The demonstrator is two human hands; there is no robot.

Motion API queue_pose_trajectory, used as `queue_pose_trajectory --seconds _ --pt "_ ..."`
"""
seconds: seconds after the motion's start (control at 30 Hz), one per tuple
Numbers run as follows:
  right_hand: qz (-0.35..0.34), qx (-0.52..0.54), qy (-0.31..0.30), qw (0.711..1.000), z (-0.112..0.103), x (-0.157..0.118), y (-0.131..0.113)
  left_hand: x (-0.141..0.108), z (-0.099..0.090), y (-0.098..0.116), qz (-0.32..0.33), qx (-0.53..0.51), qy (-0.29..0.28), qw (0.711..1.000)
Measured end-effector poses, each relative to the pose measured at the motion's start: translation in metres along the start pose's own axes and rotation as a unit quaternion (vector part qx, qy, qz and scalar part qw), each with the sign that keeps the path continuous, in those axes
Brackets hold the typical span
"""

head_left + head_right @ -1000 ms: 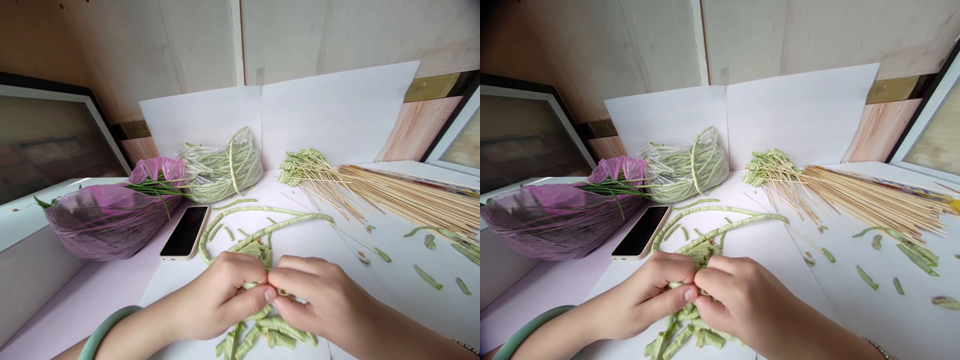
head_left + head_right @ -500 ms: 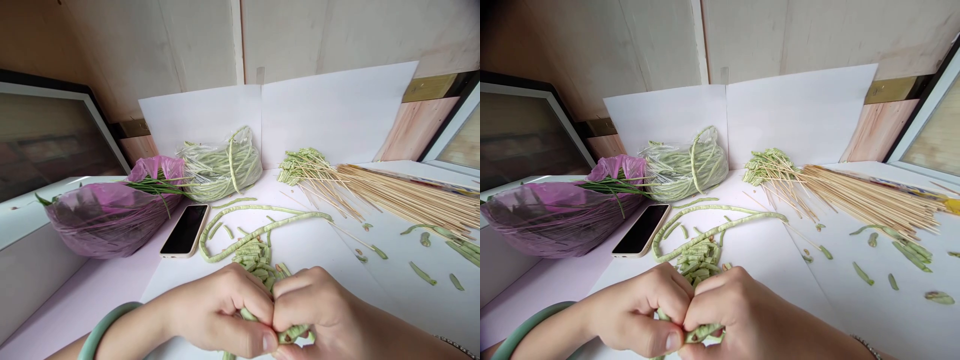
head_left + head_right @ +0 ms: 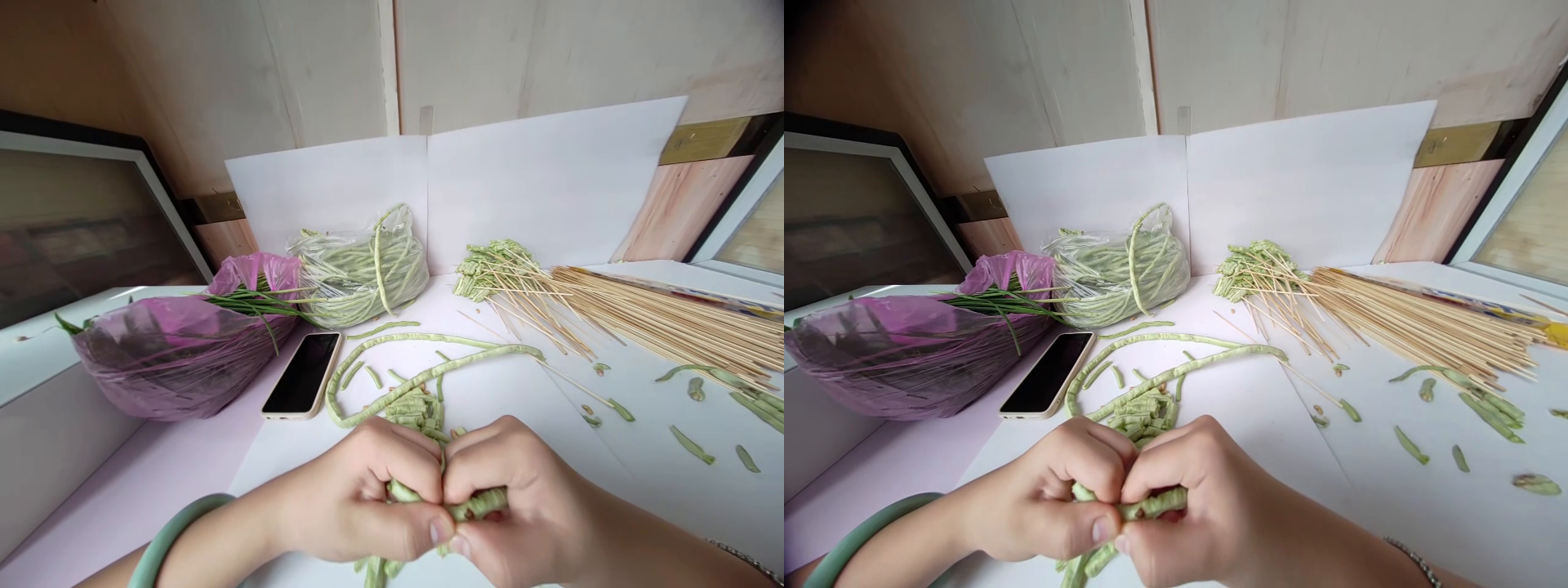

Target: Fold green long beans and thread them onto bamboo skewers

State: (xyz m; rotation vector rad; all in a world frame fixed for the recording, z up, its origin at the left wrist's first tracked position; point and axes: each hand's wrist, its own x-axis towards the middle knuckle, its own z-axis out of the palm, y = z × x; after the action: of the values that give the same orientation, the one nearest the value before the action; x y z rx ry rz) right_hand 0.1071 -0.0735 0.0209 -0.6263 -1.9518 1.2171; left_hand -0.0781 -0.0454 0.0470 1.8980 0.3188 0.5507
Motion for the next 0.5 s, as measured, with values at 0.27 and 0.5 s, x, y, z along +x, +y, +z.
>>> queue_pose_trajectory --seconds 0.27,0.5 --pt "0.019 0.005 0.030 0.999 -0.0031 0.0058 0.0015 -0.0039 -0.0003 -0.0062 0.013 0.021 0.057 0.998" --pt "-0.023 -0.061 0.066 0.996 -0.0044 0.0041 -0.0038 -0.0042 -0.0028 -0.0072 0.009 0.041 0.056 0.998"
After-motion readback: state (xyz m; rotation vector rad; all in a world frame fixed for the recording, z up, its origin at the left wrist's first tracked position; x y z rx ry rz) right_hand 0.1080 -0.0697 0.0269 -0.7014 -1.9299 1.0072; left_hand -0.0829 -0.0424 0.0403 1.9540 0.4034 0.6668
